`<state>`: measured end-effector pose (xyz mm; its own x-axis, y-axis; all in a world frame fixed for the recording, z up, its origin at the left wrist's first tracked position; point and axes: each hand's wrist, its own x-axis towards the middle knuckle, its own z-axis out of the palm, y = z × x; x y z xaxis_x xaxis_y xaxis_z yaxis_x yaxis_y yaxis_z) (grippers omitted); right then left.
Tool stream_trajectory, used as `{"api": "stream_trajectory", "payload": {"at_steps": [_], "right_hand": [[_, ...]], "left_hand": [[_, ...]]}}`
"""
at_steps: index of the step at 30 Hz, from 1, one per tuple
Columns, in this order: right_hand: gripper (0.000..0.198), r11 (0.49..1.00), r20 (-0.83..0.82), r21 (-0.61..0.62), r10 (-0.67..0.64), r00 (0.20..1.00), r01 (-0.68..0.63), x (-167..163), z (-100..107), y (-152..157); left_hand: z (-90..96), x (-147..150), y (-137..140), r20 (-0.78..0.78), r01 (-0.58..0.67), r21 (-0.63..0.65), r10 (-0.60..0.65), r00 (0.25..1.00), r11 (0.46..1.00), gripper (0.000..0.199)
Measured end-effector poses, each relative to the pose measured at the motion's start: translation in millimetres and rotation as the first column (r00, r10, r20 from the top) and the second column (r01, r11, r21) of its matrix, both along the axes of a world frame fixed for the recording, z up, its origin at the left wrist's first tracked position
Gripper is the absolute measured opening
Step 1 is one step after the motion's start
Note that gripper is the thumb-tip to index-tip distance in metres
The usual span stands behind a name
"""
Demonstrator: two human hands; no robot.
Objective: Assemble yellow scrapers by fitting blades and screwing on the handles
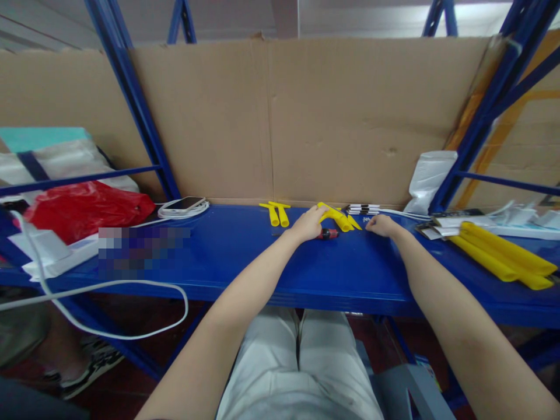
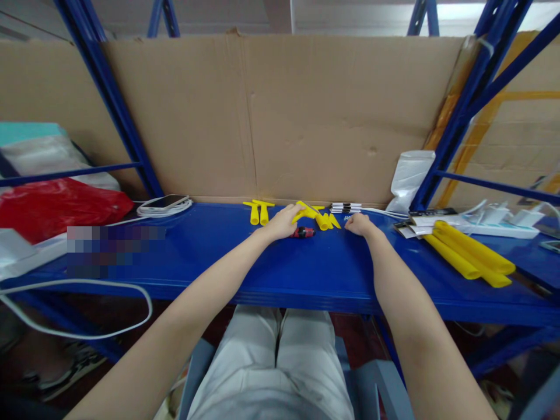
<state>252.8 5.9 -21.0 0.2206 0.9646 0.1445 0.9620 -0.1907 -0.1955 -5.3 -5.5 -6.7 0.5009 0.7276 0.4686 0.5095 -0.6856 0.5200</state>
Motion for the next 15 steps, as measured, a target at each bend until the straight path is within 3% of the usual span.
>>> {"api": "stream_trajectory", "payload": {"at_steps": [3,6,10,15], "right_hand": [[0.012,0.999,-0.021,0.055,0.000,1.000,0.001,-7,4,-1],[0.012,0.977,-0.179,0.198,0.116,0.977,-0.080,-24,12,-8],[0.011,0.907,-0.437,0.398,0.319,0.841,-0.137,-53,23,-21],[0.008,0.886,-0.548,0.424,0.414,0.727,-0.186,-73,27,-28]], "left_hand": [[-3.2,-1,0,-0.048,0.008,0.052,-0.005,0.999,0.999,0.052],[-4.5,0,-2,-0.090,0.006,0.094,0.003,0.996,0.996,0.053],[-3.4,5,-11,-0.160,-0.028,0.141,0.051,0.986,0.990,0.050],[-2.6,11,-20,-0.184,-0.080,0.174,0.112,0.977,0.982,0.050]]}}
